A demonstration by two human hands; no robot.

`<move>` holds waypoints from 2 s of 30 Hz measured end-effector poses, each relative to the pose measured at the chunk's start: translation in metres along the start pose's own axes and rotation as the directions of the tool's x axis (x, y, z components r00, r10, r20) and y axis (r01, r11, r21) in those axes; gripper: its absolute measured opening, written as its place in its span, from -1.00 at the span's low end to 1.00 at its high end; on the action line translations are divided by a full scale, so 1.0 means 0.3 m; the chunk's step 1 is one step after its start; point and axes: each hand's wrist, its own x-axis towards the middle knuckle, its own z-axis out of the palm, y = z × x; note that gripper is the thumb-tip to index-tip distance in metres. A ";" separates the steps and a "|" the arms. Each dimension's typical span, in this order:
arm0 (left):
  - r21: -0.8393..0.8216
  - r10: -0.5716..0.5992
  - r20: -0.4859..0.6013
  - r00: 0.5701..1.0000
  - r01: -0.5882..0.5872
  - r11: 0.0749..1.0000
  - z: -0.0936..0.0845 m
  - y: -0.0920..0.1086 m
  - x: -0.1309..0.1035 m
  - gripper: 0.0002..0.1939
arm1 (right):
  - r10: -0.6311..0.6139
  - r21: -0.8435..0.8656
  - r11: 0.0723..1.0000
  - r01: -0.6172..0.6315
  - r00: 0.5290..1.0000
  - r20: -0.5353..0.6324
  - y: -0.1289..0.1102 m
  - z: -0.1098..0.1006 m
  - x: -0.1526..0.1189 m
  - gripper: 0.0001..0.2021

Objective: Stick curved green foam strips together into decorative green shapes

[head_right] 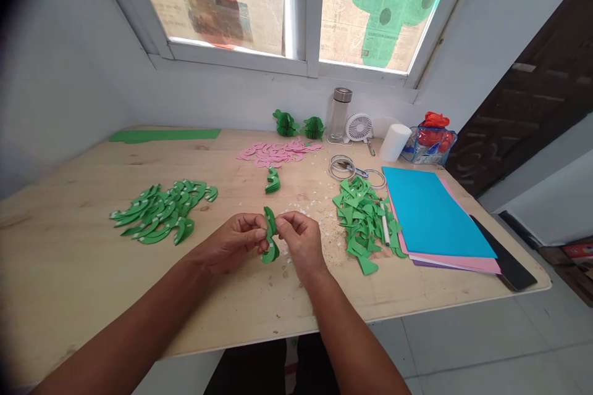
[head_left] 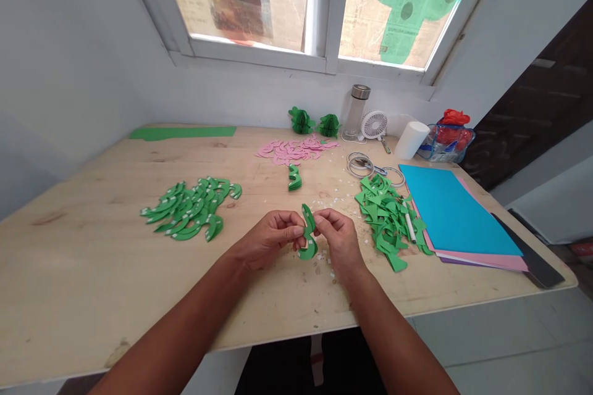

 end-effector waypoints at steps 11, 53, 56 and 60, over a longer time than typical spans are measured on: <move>0.007 0.015 0.045 0.999 -0.016 1.000 -0.009 -0.006 -0.004 -0.79 | -0.074 0.142 0.988 0.065 0.995 0.063 -0.003 0.005 -0.007 -0.85; 0.252 -0.010 0.087 0.996 -0.012 0.968 -0.022 0.031 -0.017 -0.82 | -0.115 -0.037 0.992 0.120 0.987 0.113 0.018 -0.014 -0.007 -0.88; 0.277 -0.021 0.095 0.995 -0.006 0.961 -0.015 0.041 -0.018 -0.82 | -0.113 -0.050 0.991 0.121 0.983 0.145 0.017 -0.014 -0.008 -0.90; 0.281 -0.024 0.109 0.994 -0.008 0.960 -0.011 0.046 -0.017 -0.81 | -0.142 -0.037 0.989 0.145 0.987 0.078 0.016 -0.011 -0.009 -0.82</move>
